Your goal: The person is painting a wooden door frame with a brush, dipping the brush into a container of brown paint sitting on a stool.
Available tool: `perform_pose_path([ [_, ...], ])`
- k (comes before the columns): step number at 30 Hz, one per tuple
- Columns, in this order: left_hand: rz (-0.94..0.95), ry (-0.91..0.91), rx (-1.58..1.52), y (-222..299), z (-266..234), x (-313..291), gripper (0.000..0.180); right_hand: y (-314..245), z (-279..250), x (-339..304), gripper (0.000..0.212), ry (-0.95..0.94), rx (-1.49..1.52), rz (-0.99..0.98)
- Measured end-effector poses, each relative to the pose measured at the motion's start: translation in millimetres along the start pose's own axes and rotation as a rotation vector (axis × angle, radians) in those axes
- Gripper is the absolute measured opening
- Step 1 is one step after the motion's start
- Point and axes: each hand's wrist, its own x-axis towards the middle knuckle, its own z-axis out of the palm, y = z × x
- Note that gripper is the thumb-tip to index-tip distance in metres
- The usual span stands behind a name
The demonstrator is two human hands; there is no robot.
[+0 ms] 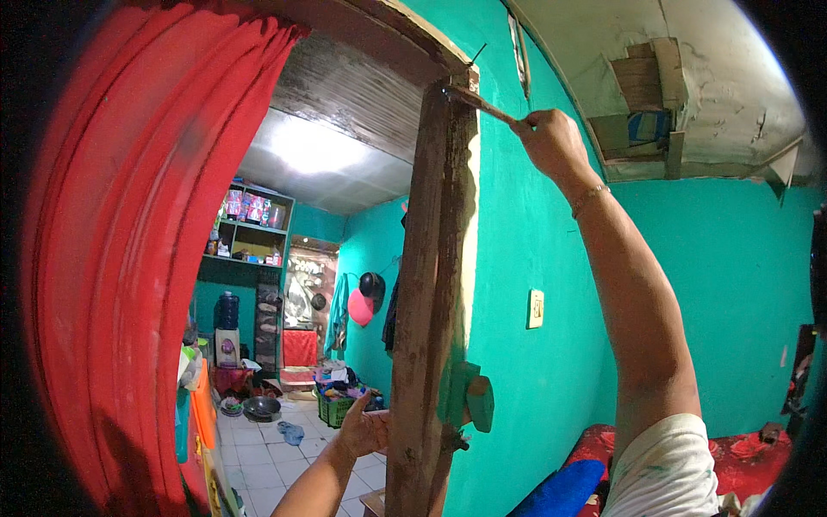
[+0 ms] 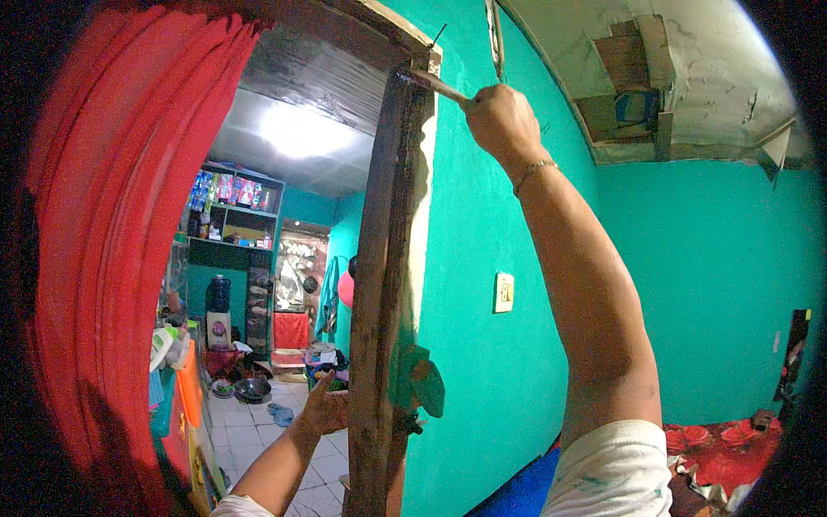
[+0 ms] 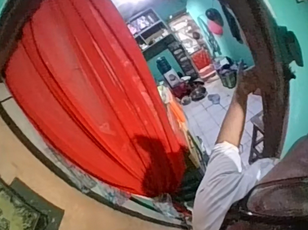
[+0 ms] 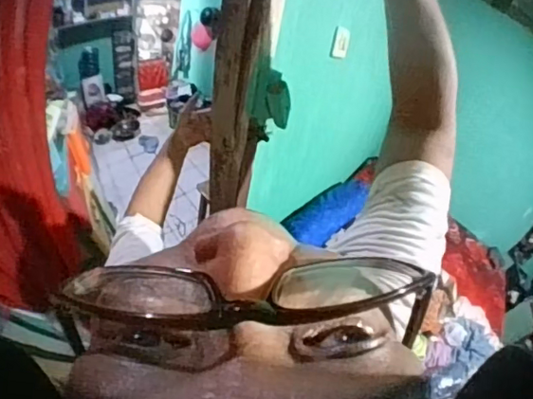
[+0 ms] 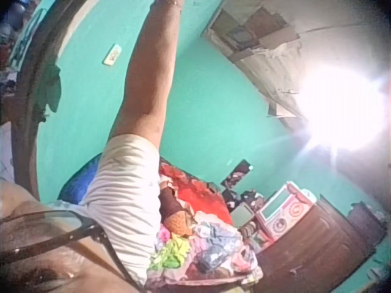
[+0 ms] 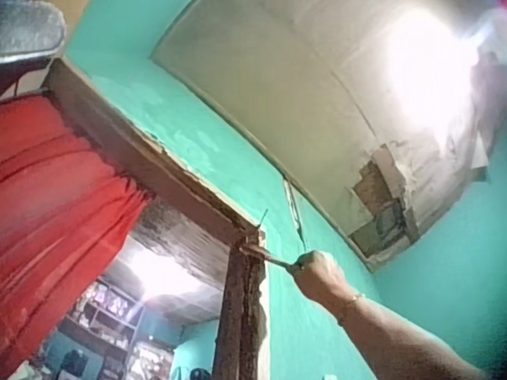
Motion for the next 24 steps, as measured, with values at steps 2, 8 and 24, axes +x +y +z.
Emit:
perform_pose_path([
  [2, 0.028, 0.033, 0.014, -2, 5, 1, 0.088, 11, -3, -15, 0.032, -0.049, 0.002, -0.09],
  [8, 0.04, 0.033, 0.048, -1, 16, -10, 0.084, 34, -40, -65, 0.03, -0.157, 0.171, -0.011],
  [24, 0.062, -0.015, 0.065, -6, 16, -5, 0.084, -5, -5, 20, 0.02, 0.269, -0.277, -0.184],
])
